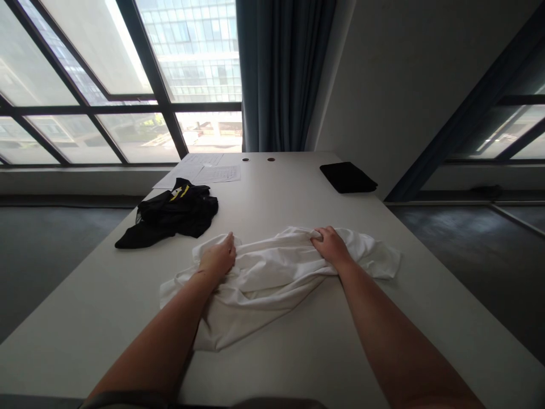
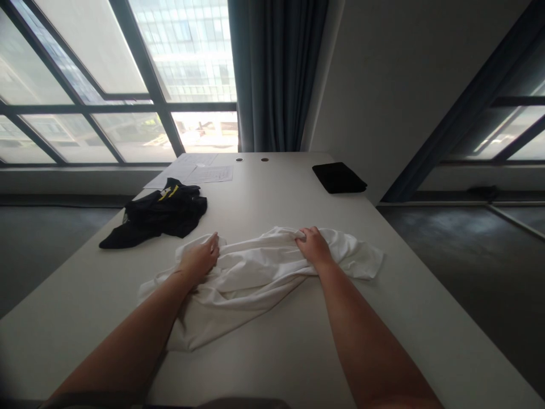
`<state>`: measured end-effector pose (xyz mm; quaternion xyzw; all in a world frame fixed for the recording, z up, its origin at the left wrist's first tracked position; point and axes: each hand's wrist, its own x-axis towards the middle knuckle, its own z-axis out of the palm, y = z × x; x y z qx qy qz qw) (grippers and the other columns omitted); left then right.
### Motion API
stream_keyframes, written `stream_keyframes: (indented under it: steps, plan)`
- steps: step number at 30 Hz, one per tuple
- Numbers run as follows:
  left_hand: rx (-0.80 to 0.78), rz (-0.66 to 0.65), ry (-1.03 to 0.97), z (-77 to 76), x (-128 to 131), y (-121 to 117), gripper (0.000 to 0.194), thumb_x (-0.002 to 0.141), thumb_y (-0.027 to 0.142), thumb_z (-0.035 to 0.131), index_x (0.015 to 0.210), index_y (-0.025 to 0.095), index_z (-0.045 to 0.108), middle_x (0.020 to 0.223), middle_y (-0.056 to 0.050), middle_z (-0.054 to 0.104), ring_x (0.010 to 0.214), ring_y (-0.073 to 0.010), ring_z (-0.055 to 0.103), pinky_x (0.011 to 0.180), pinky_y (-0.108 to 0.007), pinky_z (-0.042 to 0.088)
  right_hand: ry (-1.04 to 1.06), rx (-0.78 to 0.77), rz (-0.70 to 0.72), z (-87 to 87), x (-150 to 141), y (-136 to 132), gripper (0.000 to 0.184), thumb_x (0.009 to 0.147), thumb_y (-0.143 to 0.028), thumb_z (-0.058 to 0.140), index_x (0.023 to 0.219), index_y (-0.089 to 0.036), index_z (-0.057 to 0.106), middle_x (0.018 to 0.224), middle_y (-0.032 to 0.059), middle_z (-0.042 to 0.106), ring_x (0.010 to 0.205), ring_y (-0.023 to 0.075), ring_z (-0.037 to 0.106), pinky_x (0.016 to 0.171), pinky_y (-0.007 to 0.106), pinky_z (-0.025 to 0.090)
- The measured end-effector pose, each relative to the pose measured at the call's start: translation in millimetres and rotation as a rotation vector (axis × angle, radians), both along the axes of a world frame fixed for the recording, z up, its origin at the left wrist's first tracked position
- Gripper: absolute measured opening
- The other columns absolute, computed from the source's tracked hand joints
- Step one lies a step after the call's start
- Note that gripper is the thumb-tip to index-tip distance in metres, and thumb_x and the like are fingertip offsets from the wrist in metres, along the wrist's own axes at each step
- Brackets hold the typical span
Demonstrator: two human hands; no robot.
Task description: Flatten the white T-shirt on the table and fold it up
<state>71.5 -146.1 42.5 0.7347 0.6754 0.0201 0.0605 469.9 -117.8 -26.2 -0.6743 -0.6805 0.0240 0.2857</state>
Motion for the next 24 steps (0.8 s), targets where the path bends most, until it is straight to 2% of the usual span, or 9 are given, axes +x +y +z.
stream_keyframes:
  steps: [2,5,7,10,14,17,19,21,24]
  plan:
    - [-0.044,-0.023,0.002,-0.3,-2.2,2.6,0.059,0.100,0.039,0.042,0.158,0.027,0.042,0.108,-0.013,0.078,0.095,-0.0289,0.074,0.079,-0.036,0.049,0.035,0.030,0.025,1.2,0.8,0.5,0.026,0.084,-0.030,0.069,0.106,-0.018,0.073,0.102,0.0105,0.064,0.092,0.0261,0.064,0.090,0.036,0.053]
    - [-0.058,-0.037,0.002,-1.0,-3.6,3.4,0.044,0.098,0.040,0.046,0.137,0.026,0.062,0.110,-0.013,0.078,0.097,-0.0294,0.073,0.077,-0.035,0.048,0.087,0.104,0.084,4.7,1.1,0.4,0.019,0.083,-0.029,0.068,0.099,-0.019,0.070,0.098,0.0094,0.061,0.092,0.0258,0.062,0.089,0.036,0.052]
    - [-0.011,-0.009,-0.005,-1.7,-4.0,2.4,0.034,0.098,0.040,0.046,0.119,0.024,0.067,0.104,-0.013,0.078,0.095,-0.0289,0.073,0.076,-0.034,0.048,0.114,0.148,0.092,7.5,0.4,-0.6,0.015,0.082,-0.029,0.068,0.094,-0.020,0.067,0.096,0.0087,0.059,0.092,0.0261,0.061,0.088,0.036,0.052]
    - [0.097,0.077,-0.107,-4.7,-7.1,2.4,0.029,0.100,0.041,0.044,0.109,0.023,0.064,0.096,-0.011,0.077,0.092,-0.0272,0.073,0.073,-0.032,0.046,0.152,0.190,0.058,11.8,-1.2,-3.1,0.013,0.082,-0.030,0.067,0.090,-0.022,0.062,0.097,0.0090,0.058,0.088,0.0250,0.059,0.084,0.036,0.052]
    - [0.222,0.248,-0.508,-13.2,-17.8,9.6,0.021,0.102,0.042,0.044,0.104,0.025,0.057,0.081,-0.004,0.074,0.080,-0.0231,0.073,0.067,-0.028,0.047,0.258,0.222,0.074,16.9,-3.2,-6.7,0.018,0.080,-0.036,0.065,0.083,-0.024,0.052,0.103,0.0096,0.062,0.086,0.0228,0.060,0.079,0.034,0.051]
    - [0.297,0.312,-0.932,-19.8,-27.1,17.0,0.018,0.102,0.044,0.045,0.103,0.026,0.050,0.071,0.003,0.069,0.057,-0.0168,0.067,0.056,-0.024,0.046,0.347,0.161,0.078,19.9,-4.2,-8.8,0.026,0.080,-0.043,0.065,0.078,-0.026,0.045,0.092,0.0053,0.066,0.078,0.0203,0.060,0.074,0.031,0.049]
    - [0.377,0.343,-1.127,-22.3,-33.6,21.7,0.019,0.102,0.045,0.046,0.101,0.026,0.046,0.067,0.006,0.065,0.046,-0.0133,0.060,0.049,-0.021,0.044,0.369,0.134,0.045,21.0,-4.6,-9.6,0.031,0.080,-0.049,0.066,0.078,-0.026,0.045,0.083,0.0029,0.066,0.072,0.0189,0.059,0.071,0.030,0.048]
    - [0.471,0.383,-1.260,-23.0,-40.3,26.3,0.019,0.102,0.044,0.048,0.101,0.026,0.043,0.066,0.007,0.063,0.045,-0.0113,0.058,0.046,-0.019,0.043,0.387,0.147,0.005,21.4,-4.6,-9.8,0.034,0.080,-0.054,0.066,0.080,-0.025,0.047,0.081,0.0024,0.065,0.071,0.0189,0.059,0.070,0.030,0.048]
    - [0.547,0.471,-1.439,-22.0,-48.7,32.2,0.018,0.104,0.042,0.043,0.106,0.026,0.038,0.074,0.004,0.067,0.053,-0.0123,0.065,0.049,-0.019,0.046,0.418,0.167,-0.054,20.6,-4.2,-8.9,0.038,0.080,-0.059,0.066,0.091,-0.024,0.054,0.082,0.0029,0.066,0.069,0.0192,0.060,0.068,0.031,0.049]
